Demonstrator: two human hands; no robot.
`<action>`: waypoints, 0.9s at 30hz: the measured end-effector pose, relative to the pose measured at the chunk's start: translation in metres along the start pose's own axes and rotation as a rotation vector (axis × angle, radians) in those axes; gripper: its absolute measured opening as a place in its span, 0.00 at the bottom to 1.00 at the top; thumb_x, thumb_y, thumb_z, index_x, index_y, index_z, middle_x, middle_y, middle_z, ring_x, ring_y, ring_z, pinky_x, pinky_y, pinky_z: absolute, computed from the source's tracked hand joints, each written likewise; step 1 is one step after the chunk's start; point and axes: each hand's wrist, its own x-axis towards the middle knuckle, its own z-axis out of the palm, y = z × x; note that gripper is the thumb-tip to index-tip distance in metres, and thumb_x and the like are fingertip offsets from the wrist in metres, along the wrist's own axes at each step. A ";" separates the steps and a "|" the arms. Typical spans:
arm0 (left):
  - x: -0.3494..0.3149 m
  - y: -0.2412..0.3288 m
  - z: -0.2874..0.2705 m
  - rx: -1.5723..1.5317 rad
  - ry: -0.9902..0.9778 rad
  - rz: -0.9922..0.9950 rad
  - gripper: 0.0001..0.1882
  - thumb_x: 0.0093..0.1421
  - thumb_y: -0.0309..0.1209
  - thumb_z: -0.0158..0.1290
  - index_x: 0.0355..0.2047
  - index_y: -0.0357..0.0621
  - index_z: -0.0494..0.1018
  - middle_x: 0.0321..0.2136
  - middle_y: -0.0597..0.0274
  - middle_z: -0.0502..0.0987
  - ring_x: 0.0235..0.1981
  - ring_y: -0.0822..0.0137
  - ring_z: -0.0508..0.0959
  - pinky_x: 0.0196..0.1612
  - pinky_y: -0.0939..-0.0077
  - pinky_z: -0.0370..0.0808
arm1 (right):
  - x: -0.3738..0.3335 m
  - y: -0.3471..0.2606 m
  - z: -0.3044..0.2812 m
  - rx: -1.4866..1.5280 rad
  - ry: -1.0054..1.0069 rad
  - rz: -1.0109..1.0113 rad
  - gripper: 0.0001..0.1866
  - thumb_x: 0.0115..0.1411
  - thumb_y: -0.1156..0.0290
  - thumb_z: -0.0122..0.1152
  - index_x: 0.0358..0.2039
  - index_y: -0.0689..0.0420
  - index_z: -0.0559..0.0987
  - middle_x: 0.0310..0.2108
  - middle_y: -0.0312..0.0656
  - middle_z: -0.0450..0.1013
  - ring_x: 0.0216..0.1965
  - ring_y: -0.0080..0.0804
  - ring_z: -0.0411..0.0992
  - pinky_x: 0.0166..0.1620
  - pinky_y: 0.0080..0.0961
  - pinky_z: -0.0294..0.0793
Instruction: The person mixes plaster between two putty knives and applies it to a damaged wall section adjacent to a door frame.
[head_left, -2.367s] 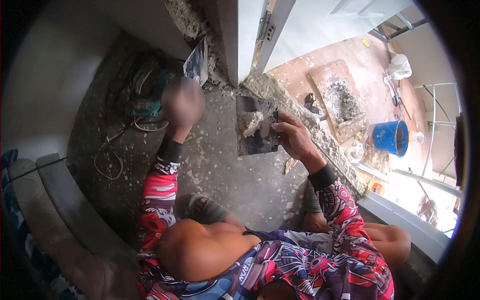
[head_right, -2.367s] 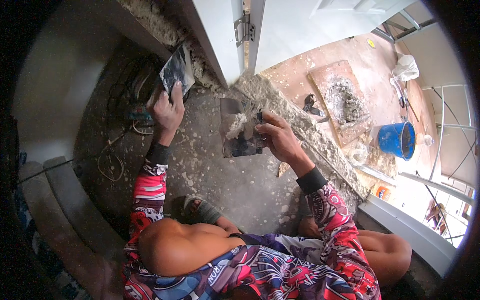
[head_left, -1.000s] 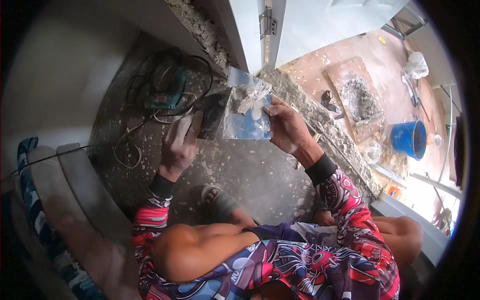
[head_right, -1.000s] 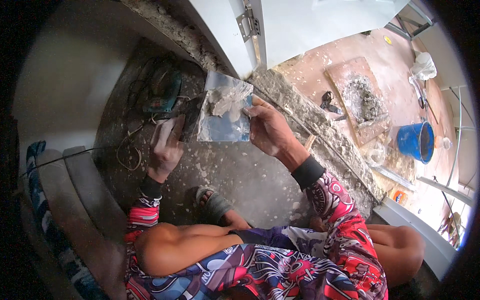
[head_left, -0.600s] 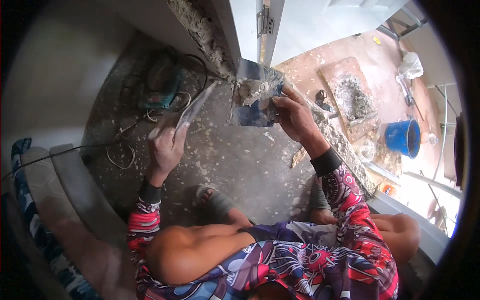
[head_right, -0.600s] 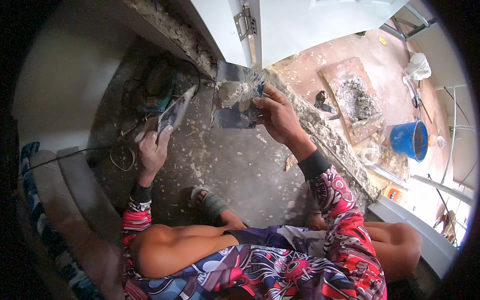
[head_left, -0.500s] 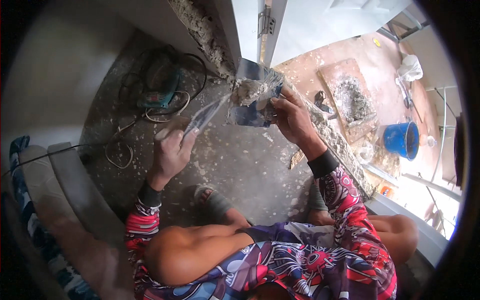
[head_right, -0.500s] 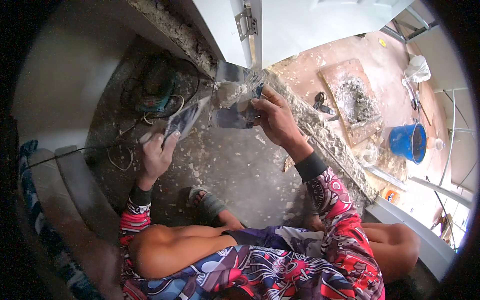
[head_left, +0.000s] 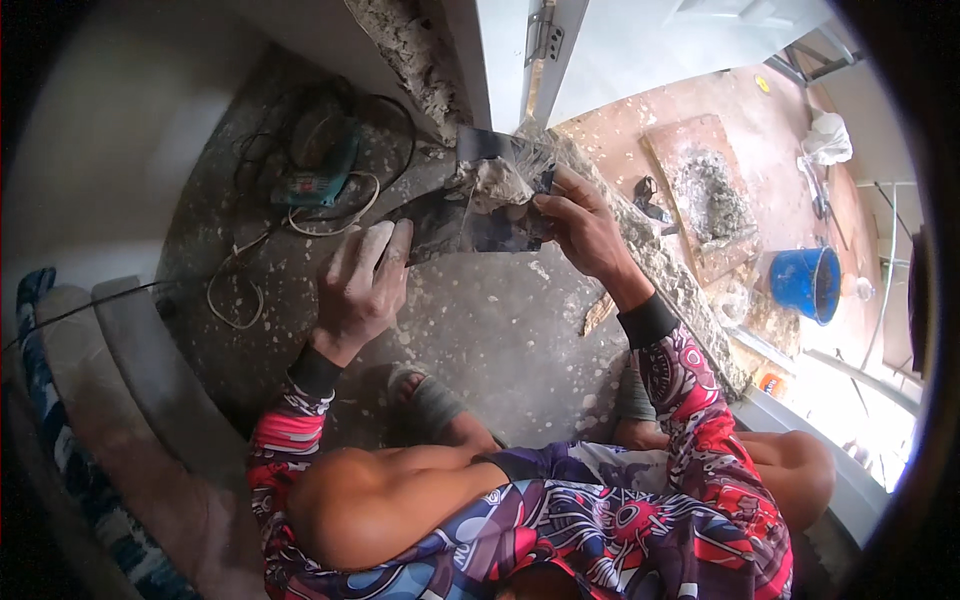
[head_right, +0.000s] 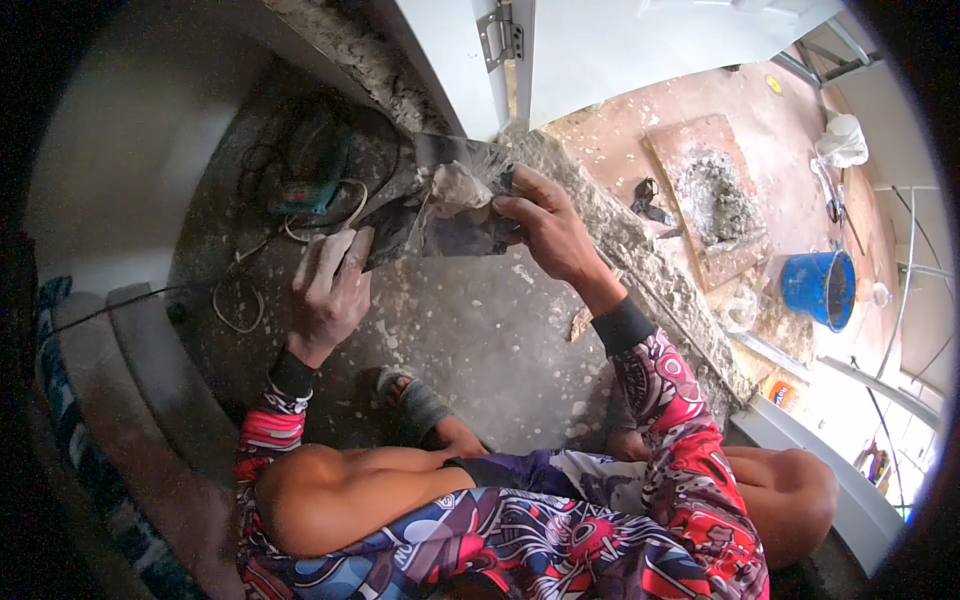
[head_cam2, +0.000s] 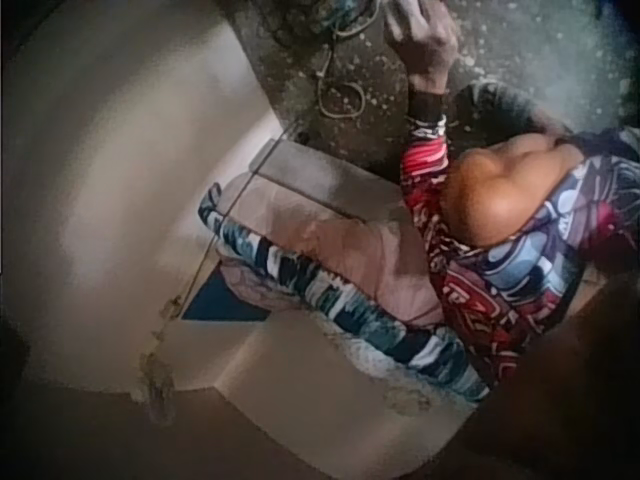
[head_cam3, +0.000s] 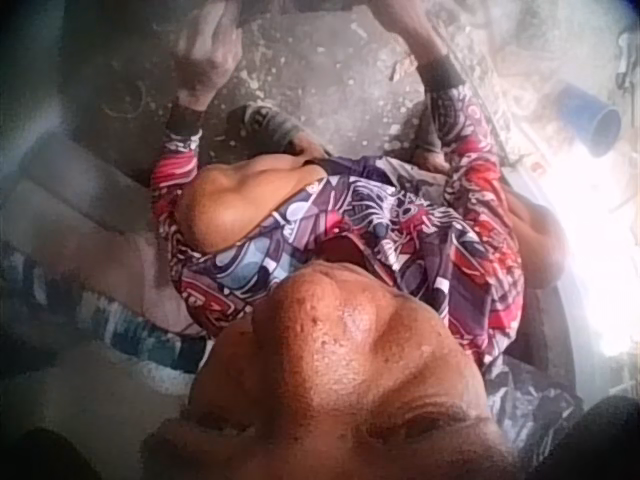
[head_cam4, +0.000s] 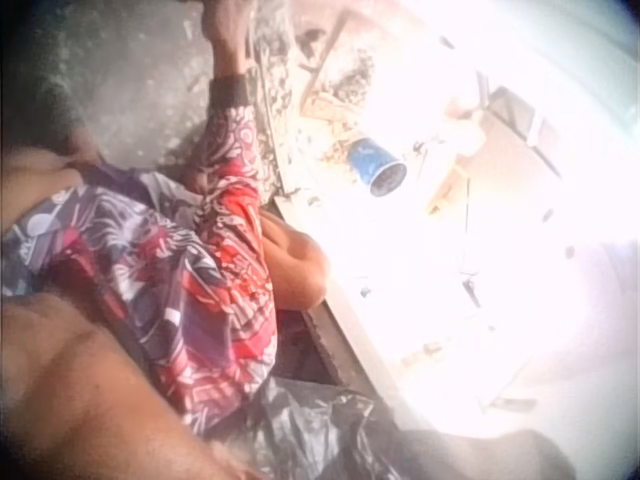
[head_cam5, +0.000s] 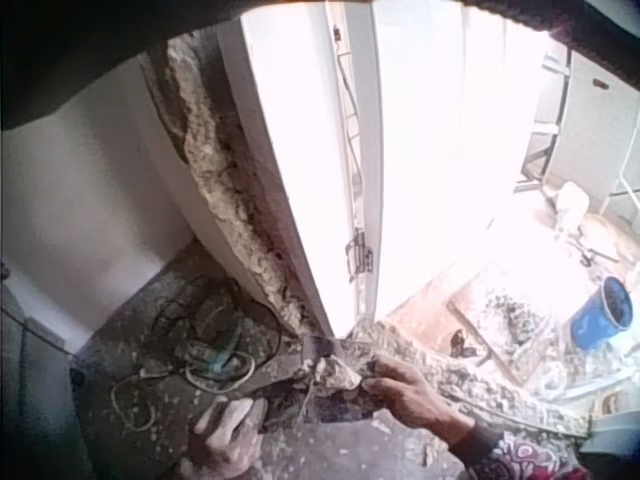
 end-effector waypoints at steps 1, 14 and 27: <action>0.001 -0.001 0.003 0.029 0.012 0.002 0.23 0.49 0.22 0.56 0.48 0.35 0.75 0.41 0.54 0.73 0.35 0.56 0.77 0.36 0.64 0.77 | 0.000 -0.002 0.001 -0.030 -0.012 0.000 0.03 0.65 0.73 0.53 0.33 0.55 0.70 0.29 0.28 0.67 0.27 0.15 0.65 0.29 0.16 0.66; 0.040 -0.030 0.012 0.114 0.185 0.108 0.20 0.52 0.19 0.54 0.47 0.37 0.77 0.38 0.56 0.75 0.31 0.56 0.75 0.33 0.65 0.76 | 0.013 -0.006 0.002 0.218 0.029 0.031 0.09 0.65 0.78 0.49 0.45 0.60 0.72 0.32 0.32 0.70 0.29 0.19 0.71 0.30 0.18 0.70; 0.074 -0.061 0.093 -0.756 0.445 -0.606 0.13 0.63 0.29 0.58 0.25 0.31 0.74 0.23 0.56 0.81 0.23 0.70 0.82 0.26 0.74 0.75 | 0.007 0.001 -0.011 0.183 0.056 0.050 0.12 0.65 0.79 0.48 0.49 0.61 0.71 0.39 0.38 0.74 0.36 0.23 0.76 0.35 0.21 0.79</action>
